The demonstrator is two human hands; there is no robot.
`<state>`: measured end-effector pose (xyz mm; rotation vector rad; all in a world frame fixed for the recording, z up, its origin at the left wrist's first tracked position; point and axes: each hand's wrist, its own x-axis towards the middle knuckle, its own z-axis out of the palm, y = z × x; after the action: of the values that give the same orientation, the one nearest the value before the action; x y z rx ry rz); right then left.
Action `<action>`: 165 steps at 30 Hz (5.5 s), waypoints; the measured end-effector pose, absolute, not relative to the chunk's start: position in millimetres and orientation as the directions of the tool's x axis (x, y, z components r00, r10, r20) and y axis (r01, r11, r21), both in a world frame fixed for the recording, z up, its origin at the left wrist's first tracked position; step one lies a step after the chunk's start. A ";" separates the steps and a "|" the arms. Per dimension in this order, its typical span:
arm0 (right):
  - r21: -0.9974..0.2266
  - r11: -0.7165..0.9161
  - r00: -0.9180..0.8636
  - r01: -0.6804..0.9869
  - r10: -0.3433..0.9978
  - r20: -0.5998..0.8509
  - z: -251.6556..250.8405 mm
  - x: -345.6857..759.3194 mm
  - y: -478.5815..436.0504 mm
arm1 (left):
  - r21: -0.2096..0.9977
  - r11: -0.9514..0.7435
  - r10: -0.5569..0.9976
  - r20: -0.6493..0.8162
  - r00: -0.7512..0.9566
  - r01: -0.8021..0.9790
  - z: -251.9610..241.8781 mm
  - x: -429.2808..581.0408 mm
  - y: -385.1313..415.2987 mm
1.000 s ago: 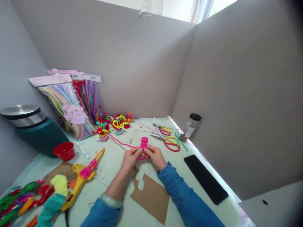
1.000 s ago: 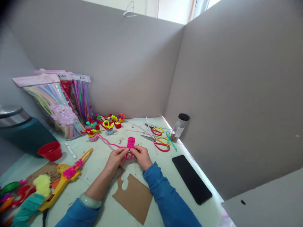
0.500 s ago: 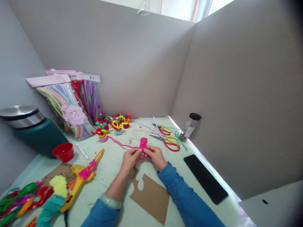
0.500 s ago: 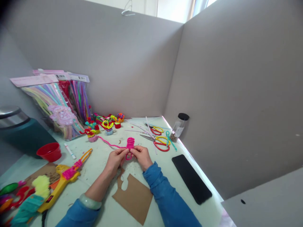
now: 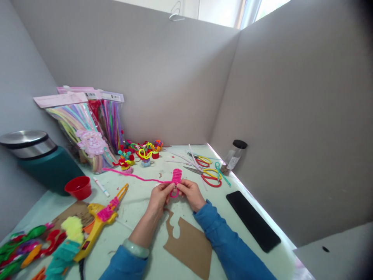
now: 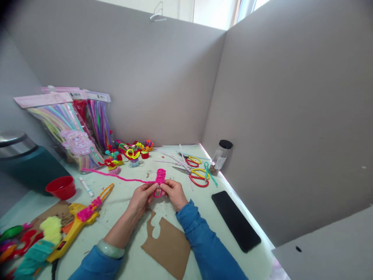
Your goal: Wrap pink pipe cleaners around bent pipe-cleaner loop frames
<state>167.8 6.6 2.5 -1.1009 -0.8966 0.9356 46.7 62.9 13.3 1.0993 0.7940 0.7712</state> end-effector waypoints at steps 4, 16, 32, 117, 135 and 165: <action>-0.982 0.135 0.367 -0.134 0.927 0.077 3.7 166.1 7.0 | 0.969 0.220 0.883 -0.150 0.444 -0.112 12.1 47.7 63.1; -0.985 0.089 0.368 -0.148 0.929 0.029 3.7 168.3 6.3 | 0.966 0.238 0.875 -0.168 0.454 -0.102 15.1 46.7 62.4; -0.985 0.089 0.351 -0.145 0.936 0.033 2.7 166.8 5.9 | 0.974 0.212 0.851 -0.146 0.504 -0.075 10.1 45.2 65.1; -0.987 0.094 0.357 -0.132 0.933 0.041 6.2 163.2 7.2 | 0.978 0.200 0.844 -0.143 0.516 -0.056 15.8 48.6 59.1; -0.964 0.151 0.131 -0.217 0.984 0.125 12.8 161.0 1.3 | 0.894 0.340 0.867 -0.177 0.466 -0.293 10.7 44.0 67.2; -0.980 0.153 0.407 -0.126 0.909 0.089 -0.6 164.4 11.3 | 0.997 0.081 0.897 -0.080 0.436 0.017 14.7 46.8 63.1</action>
<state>164.4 11.3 -0.6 -1.1752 -0.8540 0.8889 46.8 63.1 14.7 1.3281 0.9093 0.8159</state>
